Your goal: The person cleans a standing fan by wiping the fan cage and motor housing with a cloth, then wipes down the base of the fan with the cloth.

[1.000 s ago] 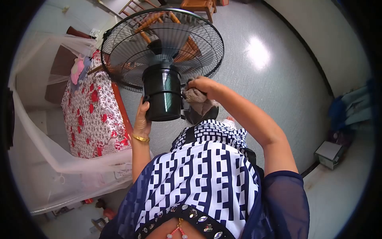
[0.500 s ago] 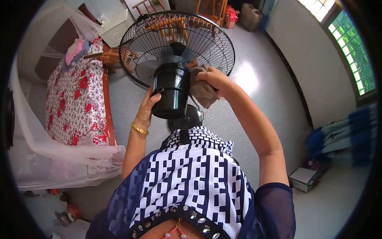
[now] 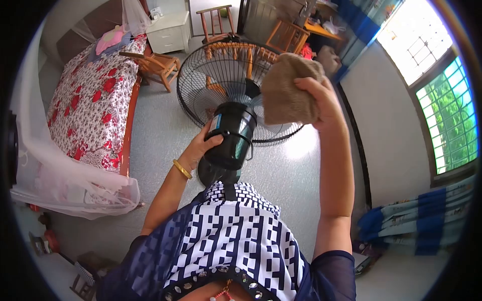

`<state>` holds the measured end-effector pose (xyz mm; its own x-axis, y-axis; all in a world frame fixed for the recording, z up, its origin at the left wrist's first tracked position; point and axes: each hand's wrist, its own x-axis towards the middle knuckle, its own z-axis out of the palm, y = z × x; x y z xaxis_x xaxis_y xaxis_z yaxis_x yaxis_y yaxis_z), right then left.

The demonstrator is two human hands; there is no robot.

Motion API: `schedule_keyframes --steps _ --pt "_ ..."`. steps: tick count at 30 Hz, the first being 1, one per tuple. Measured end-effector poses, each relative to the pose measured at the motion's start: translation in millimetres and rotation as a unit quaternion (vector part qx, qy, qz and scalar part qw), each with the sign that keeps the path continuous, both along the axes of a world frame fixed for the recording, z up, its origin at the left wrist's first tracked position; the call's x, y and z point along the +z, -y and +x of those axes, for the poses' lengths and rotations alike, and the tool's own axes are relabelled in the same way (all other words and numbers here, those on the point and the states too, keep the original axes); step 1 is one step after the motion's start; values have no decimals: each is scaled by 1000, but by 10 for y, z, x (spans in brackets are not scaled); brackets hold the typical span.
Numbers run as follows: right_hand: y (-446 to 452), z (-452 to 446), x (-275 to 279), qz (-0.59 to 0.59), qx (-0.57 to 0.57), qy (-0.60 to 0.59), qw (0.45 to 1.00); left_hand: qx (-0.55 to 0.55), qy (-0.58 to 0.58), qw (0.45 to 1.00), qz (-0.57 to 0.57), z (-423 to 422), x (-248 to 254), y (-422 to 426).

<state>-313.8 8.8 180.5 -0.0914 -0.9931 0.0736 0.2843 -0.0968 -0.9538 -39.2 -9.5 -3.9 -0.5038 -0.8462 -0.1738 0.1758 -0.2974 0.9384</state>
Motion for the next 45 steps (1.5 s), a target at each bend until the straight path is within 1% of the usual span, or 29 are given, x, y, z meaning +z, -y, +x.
schedule_keyframes --steps 2,4,5,6,7,9,11,12,14,15,17,18,20,21,23,24,25,28,29,31,32,35,36,37,40,41,43,44,45 --pt "-31 -111 188 -19 -6 -14 1000 -5 8 1000 -4 5 -21 -27" --pt "-65 -193 326 -48 -32 -110 992 -3 13 1000 -18 14 27 -36" --pt "-73 -224 366 -53 -36 -112 992 -3 24 999 -26 27 39 -43" --pt "-71 -263 390 -46 -47 -135 989 19 52 997 -52 25 47 -46" --pt "-78 -301 402 -40 -59 -157 985 14 52 997 -57 45 64 -48" --pt "-113 -386 363 -31 -69 -159 984 32 92 992 -77 105 108 -75" --pt "-134 -492 282 -24 -99 -209 973 50 120 986 -108 205 -65 -48" --pt "-152 -555 248 -24 -103 -208 972 87 123 979 -139 249 -39 -66" --pt "-203 -692 191 -37 -106 -257 960 151 129 957 -210 341 26 -94" --pt "-200 -762 162 -37 -109 -254 960 171 149 953 -199 396 101 -108" --pt "-181 -912 158 -48 -125 -308 942 191 168 937 -237 456 332 -114" --pt "-135 -1010 130 -49 -127 -303 943 189 172 936 -241 470 471 -112" --pt "42 -1218 20 -49 -103 -348 930 192 208 907 -313 452 723 -120" --pt "143 -1259 -17 -52 -99 -345 932 196 212 905 -314 406 820 -120" --pt "407 -1303 -93 -80 -92 -421 899 226 235 852 -409 252 1008 -115" --pt "548 -1348 -120 -103 -65 -455 882 232 237 839 -430 139 1114 -132" --pt "685 -1370 -144 -106 -54 -449 886 239 248 836 -427 29 1182 -142" --pt "1106 -1420 -167 -168 82 -448 874 222 274 802 -481 -334 1423 -156" --pt "1229 -1430 -193 -170 92 -438 878 226 288 800 -476 -474 1469 -142" --pt "1452 -1401 -219 -212 153 -410 874 226 320 752 -529 -750 1538 -106" --pt "1522 -1385 -206 -228 173 -424 859 221 332 739 -543 -892 1586 -81" --pt "1663 -1231 -232 -335 217 -415 818 223 395 674 -583 -1260 1657 8" --pt "1679 -1142 -205 -353 230 -401 813 217 419 659 -587 -1378 1685 27" --pt "1757 -1092 -248 -422 244 -398 777 216 440 644 -588 -1500 1699 42" --pt "1801 -970 -332 -436 305 -365 764 213 487 616 -582 -1772 1615 96" --pt "1847 -978 -411 -437 311 -351 767 203 533 580 -581 -1876 1621 115" --pt "1939 -979 -620 -452 325 -265 787 195 548 568 -582 -2012 1547 208" --pt "1996 -1011 -736 -447 357 -263 777 193 555 569 -576 -2057 1511 248" --pt "2017 -1012 -802 -448 358 -253 779 189 563 566 -571 -2080 1483 271"
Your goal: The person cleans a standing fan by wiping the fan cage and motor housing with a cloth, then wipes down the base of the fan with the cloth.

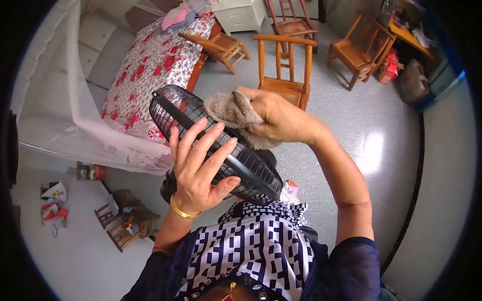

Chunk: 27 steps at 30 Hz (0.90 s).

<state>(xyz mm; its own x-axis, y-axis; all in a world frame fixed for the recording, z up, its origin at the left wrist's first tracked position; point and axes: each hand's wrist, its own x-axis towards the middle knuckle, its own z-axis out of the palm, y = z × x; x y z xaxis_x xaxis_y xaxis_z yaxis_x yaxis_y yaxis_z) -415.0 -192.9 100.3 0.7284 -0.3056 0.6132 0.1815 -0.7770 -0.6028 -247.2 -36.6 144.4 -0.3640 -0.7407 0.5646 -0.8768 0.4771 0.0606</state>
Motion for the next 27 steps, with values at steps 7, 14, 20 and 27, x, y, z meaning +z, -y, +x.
schedule_keyframes --steps 7,14,20,27 --pt "-69 10 -676 122 30 12 992 62 30 998 8 -45 -85 47" --pt "-125 58 -1473 131 12 -79 988 68 27 997 -13 13 -83 -59" --pt "243 175 -917 150 -8 70 986 63 28 997 -15 53 -86 -93" --pt "251 589 -256 88 107 92 986 86 20 996 -14 49 -62 -116"
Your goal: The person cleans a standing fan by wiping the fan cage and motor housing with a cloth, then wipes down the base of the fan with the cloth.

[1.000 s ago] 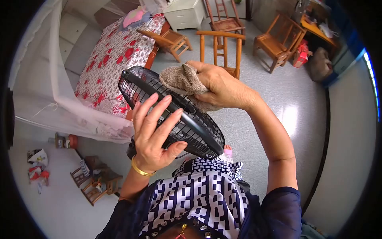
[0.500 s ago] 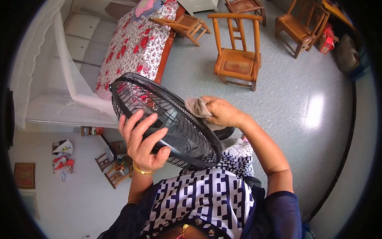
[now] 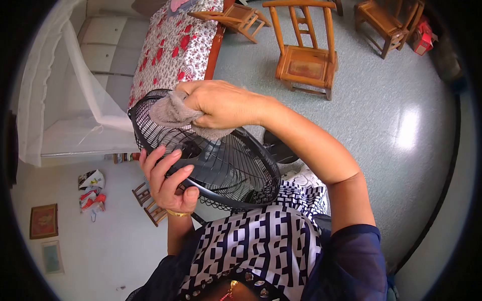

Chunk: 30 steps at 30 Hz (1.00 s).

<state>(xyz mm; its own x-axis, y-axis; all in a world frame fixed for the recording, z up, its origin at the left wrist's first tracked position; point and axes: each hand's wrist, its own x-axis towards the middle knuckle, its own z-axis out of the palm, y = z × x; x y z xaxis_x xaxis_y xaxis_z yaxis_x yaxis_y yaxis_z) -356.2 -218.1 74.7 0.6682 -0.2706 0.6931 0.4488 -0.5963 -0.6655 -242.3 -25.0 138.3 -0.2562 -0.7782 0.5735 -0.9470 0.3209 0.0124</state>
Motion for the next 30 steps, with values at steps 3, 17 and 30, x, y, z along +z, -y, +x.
schedule_keyframes --steps 3,17,30 --pt "40 18 -174 14 8 -30 999 -1 1 1000 -1 21 -6 19" --pt "162 1 -878 53 -54 -207 975 -7 0 1000 -7 27 -15 -69" --pt "391 835 86 -180 -110 20 977 9 1 1000 -2 -6 -48 -31"
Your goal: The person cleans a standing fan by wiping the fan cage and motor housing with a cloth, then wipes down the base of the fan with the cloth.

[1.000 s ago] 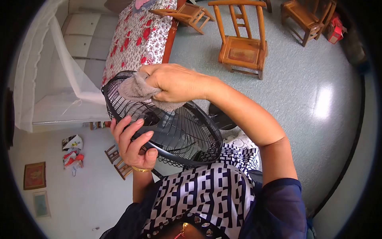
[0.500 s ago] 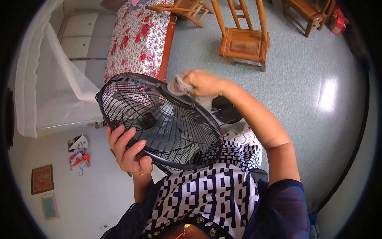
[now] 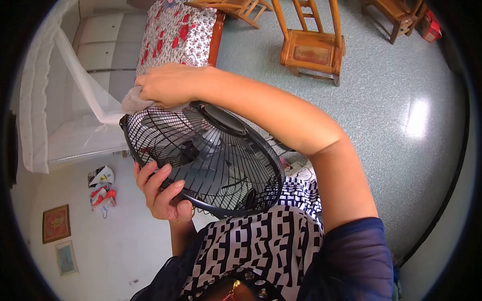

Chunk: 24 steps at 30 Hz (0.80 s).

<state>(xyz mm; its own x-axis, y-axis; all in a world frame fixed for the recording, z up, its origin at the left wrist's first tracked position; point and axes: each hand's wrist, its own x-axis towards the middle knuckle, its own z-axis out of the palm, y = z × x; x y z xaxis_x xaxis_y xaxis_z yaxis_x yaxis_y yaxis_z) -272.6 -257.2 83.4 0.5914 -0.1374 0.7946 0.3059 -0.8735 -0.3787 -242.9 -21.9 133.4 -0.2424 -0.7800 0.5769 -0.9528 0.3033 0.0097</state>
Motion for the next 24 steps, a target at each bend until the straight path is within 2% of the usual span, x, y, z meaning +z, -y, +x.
schedule_keyframes --steps 6,9,11,15,18,20,21,23,24 --pt "-40 -86 -560 94 17 -16 995 -9 11 1000 -5 10 -24 11" --pt "-98 -183 -870 138 24 -51 989 8 17 1000 -5 4 -55 -1" --pt "-112 -233 -1035 189 67 -104 974 10 16 1000 -2 0 -73 -13" --pt "-126 -326 -1407 208 97 -104 968 5 11 1000 -11 26 -91 -61" --pt "-61 -402 -1426 234 109 -96 961 -3 12 1000 -8 37 -75 -80" --pt "25 -476 -1219 296 61 -208 930 -11 11 1000 -6 30 -78 -96" --pt "51 -397 -1226 297 61 -209 930 -12 11 1000 -6 26 -84 -88" --pt "121 -167 -1201 231 12 -131 964 -14 11 1000 -6 42 -80 -81" --pt "126 -69 -1147 220 -4 -147 964 -13 12 1000 -9 50 -85 -82"
